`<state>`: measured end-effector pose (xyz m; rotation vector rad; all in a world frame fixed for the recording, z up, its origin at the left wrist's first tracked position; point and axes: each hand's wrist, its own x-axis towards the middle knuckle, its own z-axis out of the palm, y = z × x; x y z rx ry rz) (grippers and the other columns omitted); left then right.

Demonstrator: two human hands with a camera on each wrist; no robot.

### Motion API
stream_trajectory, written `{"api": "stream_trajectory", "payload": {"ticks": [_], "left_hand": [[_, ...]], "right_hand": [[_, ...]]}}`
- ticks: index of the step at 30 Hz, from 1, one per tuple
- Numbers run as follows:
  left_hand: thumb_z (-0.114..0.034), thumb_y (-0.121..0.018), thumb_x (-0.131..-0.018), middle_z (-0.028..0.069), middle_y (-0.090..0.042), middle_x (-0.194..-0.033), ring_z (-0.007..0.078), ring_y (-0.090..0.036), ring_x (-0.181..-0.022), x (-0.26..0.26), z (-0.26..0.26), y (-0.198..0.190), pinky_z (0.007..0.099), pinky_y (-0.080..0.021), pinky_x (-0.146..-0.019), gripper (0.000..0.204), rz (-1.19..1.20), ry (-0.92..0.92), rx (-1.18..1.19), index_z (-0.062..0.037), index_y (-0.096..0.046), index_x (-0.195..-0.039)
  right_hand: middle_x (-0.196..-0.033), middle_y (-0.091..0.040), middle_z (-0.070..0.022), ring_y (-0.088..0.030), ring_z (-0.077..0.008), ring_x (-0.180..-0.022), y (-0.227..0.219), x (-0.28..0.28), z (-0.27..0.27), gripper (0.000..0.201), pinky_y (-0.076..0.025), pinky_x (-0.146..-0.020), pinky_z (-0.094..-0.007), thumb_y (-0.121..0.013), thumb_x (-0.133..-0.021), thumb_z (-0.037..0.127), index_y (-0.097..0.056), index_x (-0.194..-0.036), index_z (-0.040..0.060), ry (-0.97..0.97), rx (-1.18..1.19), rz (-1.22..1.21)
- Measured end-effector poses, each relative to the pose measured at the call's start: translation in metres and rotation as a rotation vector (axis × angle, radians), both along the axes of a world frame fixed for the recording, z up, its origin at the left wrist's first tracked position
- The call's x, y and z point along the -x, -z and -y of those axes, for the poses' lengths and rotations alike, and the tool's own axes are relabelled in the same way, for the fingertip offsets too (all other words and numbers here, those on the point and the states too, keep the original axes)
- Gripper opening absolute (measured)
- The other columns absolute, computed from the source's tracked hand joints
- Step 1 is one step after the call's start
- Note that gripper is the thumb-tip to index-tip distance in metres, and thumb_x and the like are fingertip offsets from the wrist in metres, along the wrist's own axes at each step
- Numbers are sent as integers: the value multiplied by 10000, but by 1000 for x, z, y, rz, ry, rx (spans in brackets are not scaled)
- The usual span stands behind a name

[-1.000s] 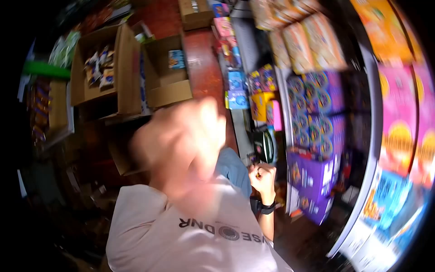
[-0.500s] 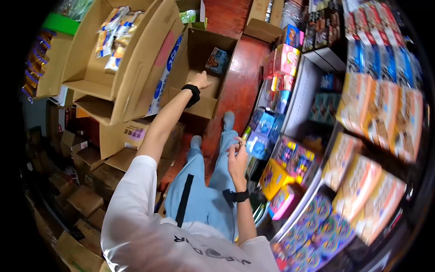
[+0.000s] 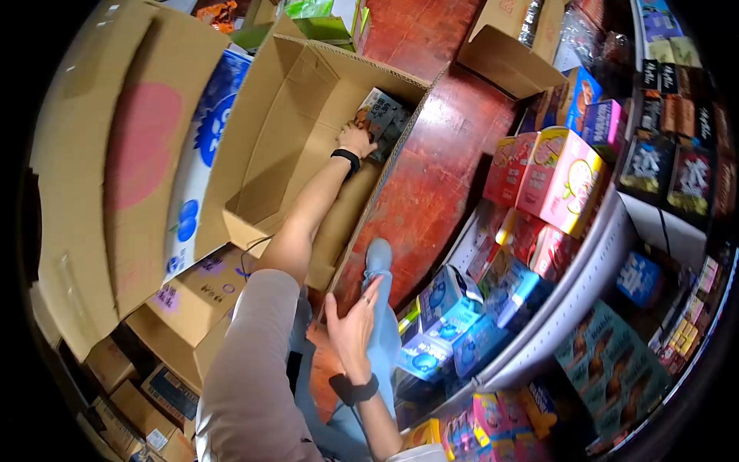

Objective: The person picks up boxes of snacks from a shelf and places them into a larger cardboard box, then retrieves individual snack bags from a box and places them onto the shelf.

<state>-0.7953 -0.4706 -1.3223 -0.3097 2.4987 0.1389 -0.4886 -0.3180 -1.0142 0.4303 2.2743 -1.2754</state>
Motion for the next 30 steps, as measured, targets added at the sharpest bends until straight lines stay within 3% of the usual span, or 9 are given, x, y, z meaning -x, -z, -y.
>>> {"api": "stream_trajectory", "payload": {"ticks": [5,6,10,15,18,25,26,29,30], "left_hand": [[-623,-783,-740,362,-249,-1593,553,-278,-1467,8,8,116,685,-344,-1123,1230,-308,-72,0,-280,-44,-1660],[-576,-837,-699,331,-201,-1625,538,-277,-1473,16,7,68,761,-321,-1085,1296,-108,-160,-103,-303,-10,-1659],[-546,-881,-634,291,-263,-1595,518,-360,-1418,18,10,78,780,-370,-1024,1367,-110,-302,-154,-314,-6,-1658],[-529,-865,-655,289,-347,-1545,523,-398,-1378,13,31,69,621,-425,-1078,1348,-136,-337,-319,-245,-19,-1665],[-494,-843,-690,297,-356,-1561,500,-422,-1379,13,53,81,495,-450,-1093,1336,-158,-322,-434,-137,4,-1660],[-360,-760,-807,290,-356,-1600,289,-509,-1385,-16,95,132,320,-465,-1055,1256,-163,-418,-1042,21,125,-1613],[-295,-786,-774,262,-448,-1543,312,-438,-1454,-22,91,140,350,-391,-1157,1237,-264,-555,-1290,47,54,-1615],[-259,-755,-787,225,-550,-1408,272,-570,-1251,-26,99,120,336,-489,-985,1198,-134,-599,-1288,7,53,-1630],[-250,-744,-791,205,-580,-1352,253,-601,-1170,-27,102,116,329,-510,-917,1184,-80,-623,-1303,-9,50,-1636]], "right_hand": [[-1574,-336,-356,-392,-479,-1438,28,16,10,1082,-350,-1165,-427,-751,-896,191,27,-1586,-108,-36,138,67],[-1574,-357,-337,-414,-468,-1427,32,17,14,1040,-355,-1159,-417,-723,-910,141,26,-1589,-103,33,219,84],[-1530,-405,-335,-453,-461,-1388,29,40,26,906,-381,-1132,-420,-639,-947,54,-15,-1585,-102,60,289,96],[-1247,-575,-264,-563,-443,-1125,44,48,26,342,-442,-1004,-448,-520,-1043,71,-472,-1349,-73,-116,177,3],[-1319,-509,-339,-499,-541,-1179,56,36,22,343,-426,-1020,-498,-513,-1023,49,-460,-1323,-111,-131,144,138],[-1126,-604,-271,-570,-457,-1045,57,33,25,286,-454,-946,-465,-490,-1078,166,-522,-1233,-73,-125,42,56],[-1129,-609,-263,-581,-435,-1044,60,30,24,299,-457,-944,-456,-493,-1082,184,-523,-1235,-71,-117,37,35],[-1134,-611,-259,-588,-416,-1043,60,27,22,310,-460,-942,-450,-491,-1088,201,-526,-1234,-69,-109,46,63],[-1367,-505,-321,-487,-504,-1247,50,34,22,394,-385,-1090,-478,-472,-1060,104,-420,-1400,-87,-91,106,234]]}}
